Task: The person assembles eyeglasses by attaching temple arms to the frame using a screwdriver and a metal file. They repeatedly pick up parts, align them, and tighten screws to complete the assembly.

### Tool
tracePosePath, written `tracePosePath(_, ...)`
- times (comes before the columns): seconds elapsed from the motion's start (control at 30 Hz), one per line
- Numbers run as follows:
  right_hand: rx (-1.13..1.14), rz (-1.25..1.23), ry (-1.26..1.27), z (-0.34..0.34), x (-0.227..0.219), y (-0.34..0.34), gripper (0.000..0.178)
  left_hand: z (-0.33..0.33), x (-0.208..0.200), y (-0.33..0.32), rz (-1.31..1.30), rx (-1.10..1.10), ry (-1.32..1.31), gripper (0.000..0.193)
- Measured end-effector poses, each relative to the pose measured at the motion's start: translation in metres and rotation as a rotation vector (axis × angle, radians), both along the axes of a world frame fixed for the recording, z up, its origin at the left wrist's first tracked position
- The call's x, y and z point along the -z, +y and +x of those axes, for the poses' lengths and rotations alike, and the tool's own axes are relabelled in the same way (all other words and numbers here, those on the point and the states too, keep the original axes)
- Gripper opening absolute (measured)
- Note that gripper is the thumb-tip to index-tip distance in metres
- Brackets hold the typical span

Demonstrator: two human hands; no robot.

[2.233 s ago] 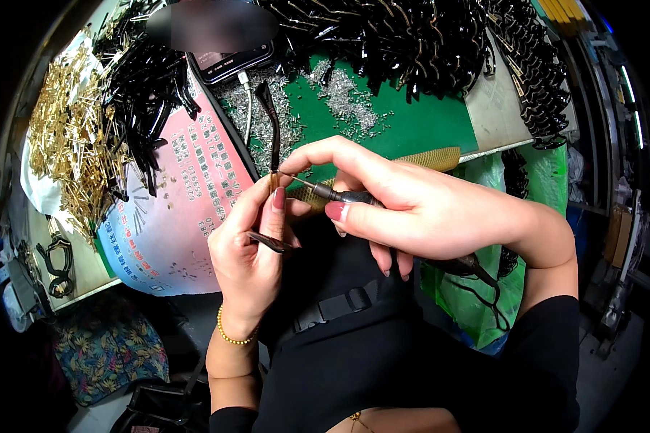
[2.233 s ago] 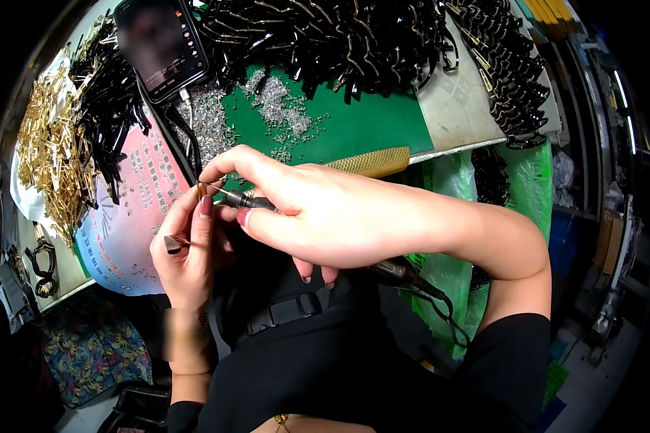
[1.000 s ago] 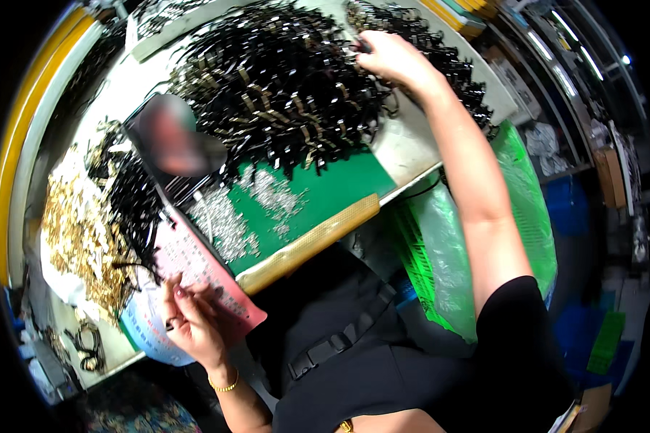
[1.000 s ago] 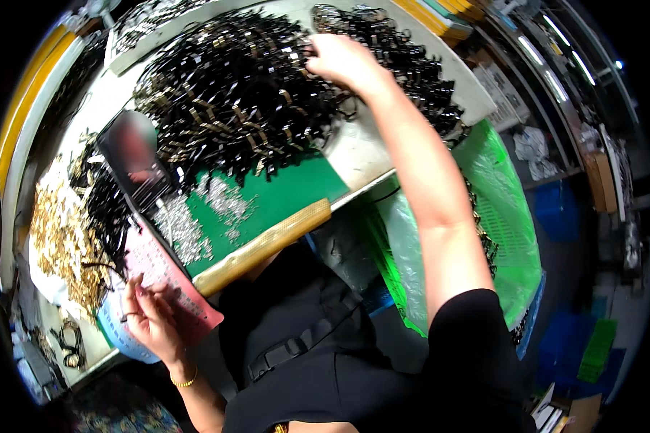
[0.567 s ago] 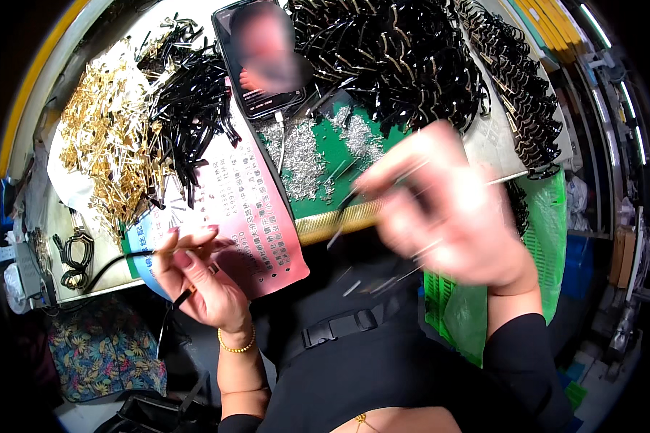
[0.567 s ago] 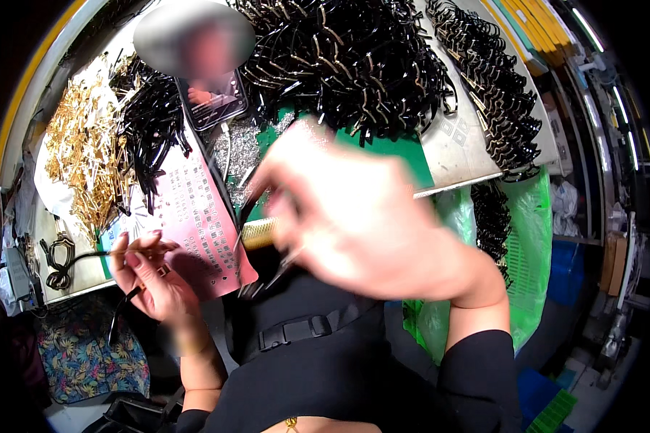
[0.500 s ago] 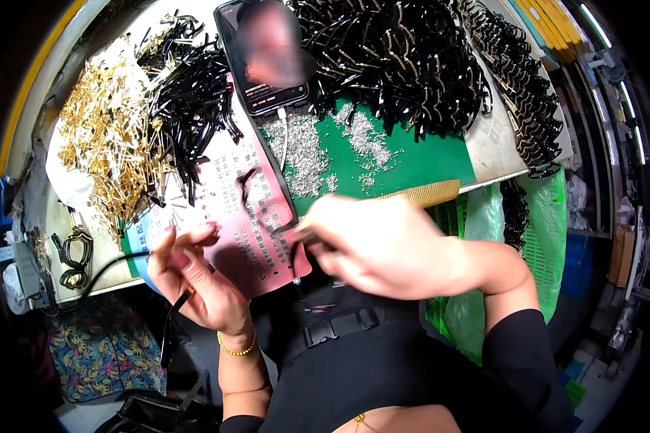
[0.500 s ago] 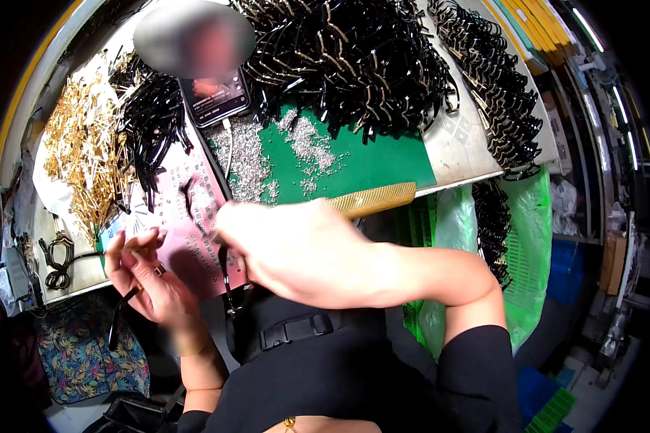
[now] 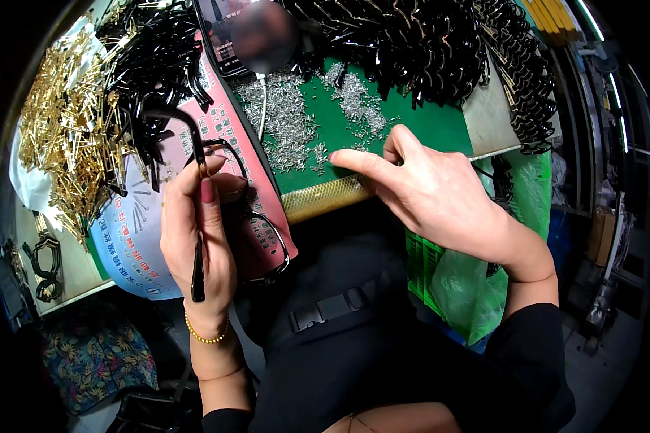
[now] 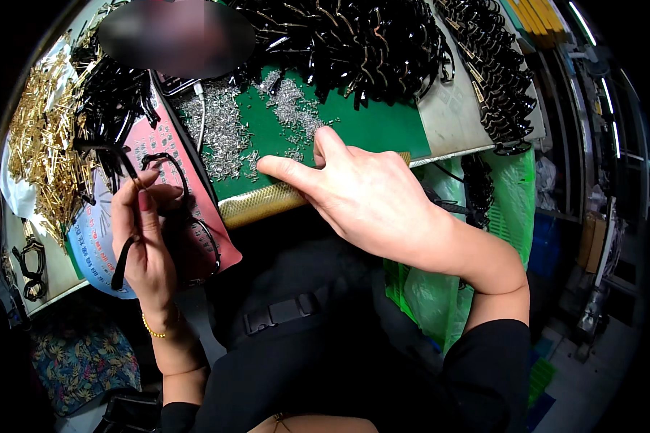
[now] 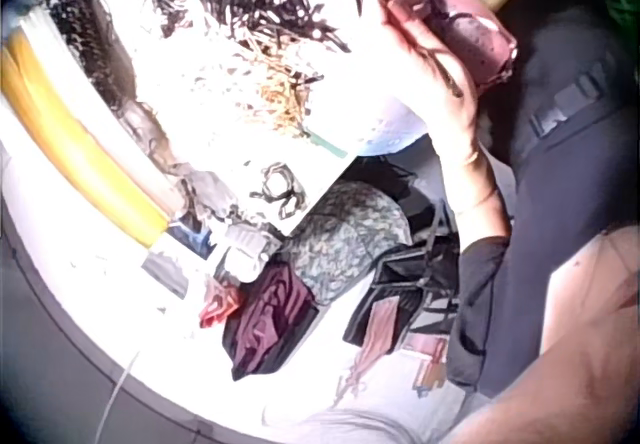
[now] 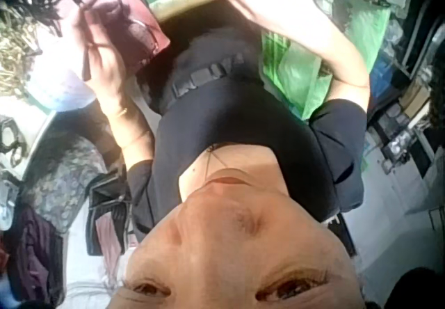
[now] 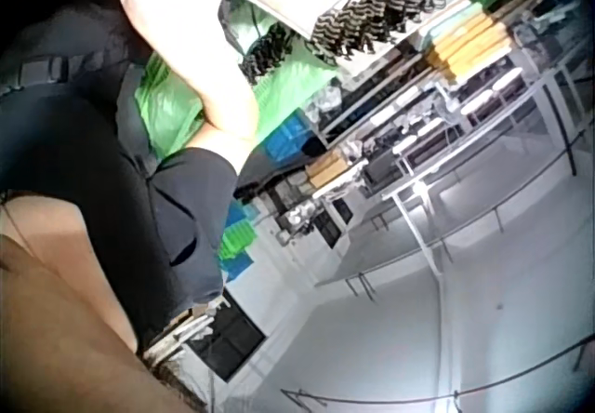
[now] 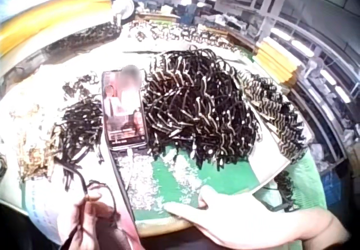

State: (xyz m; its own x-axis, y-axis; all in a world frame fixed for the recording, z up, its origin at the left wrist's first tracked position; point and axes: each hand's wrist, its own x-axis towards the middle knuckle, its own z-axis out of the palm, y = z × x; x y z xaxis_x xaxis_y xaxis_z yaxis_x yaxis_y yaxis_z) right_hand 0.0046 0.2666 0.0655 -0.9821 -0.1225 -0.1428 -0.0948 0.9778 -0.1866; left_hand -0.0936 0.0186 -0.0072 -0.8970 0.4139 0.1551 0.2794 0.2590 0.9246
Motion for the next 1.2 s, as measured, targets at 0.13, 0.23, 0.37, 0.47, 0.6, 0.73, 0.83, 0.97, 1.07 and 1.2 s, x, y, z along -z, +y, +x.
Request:
tracePosePath(0.13,0.001,0.006,-0.003,0.000,0.006,0.006,0.047,0.007,0.006,-0.004,0.226,-0.055,-0.049,0.026)
tracePosePath(0.23,0.006,-0.015,-0.011,-0.001,0.007,0.007,0.048,0.001,0.008,-0.008,0.270,-0.038,0.062,0.021)
tracePosePath(0.37,-0.004,-0.047,-0.025,-0.004,0.011,0.011,0.048,-0.007,0.008,-0.006,0.302,-0.156,0.164,0.022)
tracePosePath(0.47,-0.017,-0.058,-0.042,-0.005,0.011,0.014,0.048,-0.009,0.002,-0.007,0.331,-0.250,0.092,0.025)
tracePosePath(0.6,-0.053,-0.053,-0.039,-0.008,0.010,0.013,0.053,-0.021,-0.006,-0.007,0.281,-0.246,-0.012,0.024)
tracePosePath(0.73,-0.109,0.024,-0.072,-0.010,0.007,0.010,0.065,-0.040,-0.005,0.001,0.291,-0.117,-0.215,0.019)
tracePosePath(0.83,-0.123,0.002,-0.104,-0.007,0.006,0.011,0.068,-0.028,-0.013,-0.002,0.190,-0.011,-0.373,0.012)
tracePosePath(0.97,-0.117,-0.137,-0.154,-0.007,-0.003,0.007,0.066,-0.012,-0.010,-0.009,0.094,0.063,-0.376,0.012)
tracePosePath(1.07,-0.182,-0.238,-0.127,-0.009,-0.004,-0.015,0.064,-0.012,-0.017,-0.003,0.094,0.060,-0.457,0.008)
tracePosePath(1.2,-0.278,-0.152,-0.065,-0.022,0.002,-0.025,0.064,-0.010,-0.013,-0.006,0.144,0.070,-0.431,0.004)
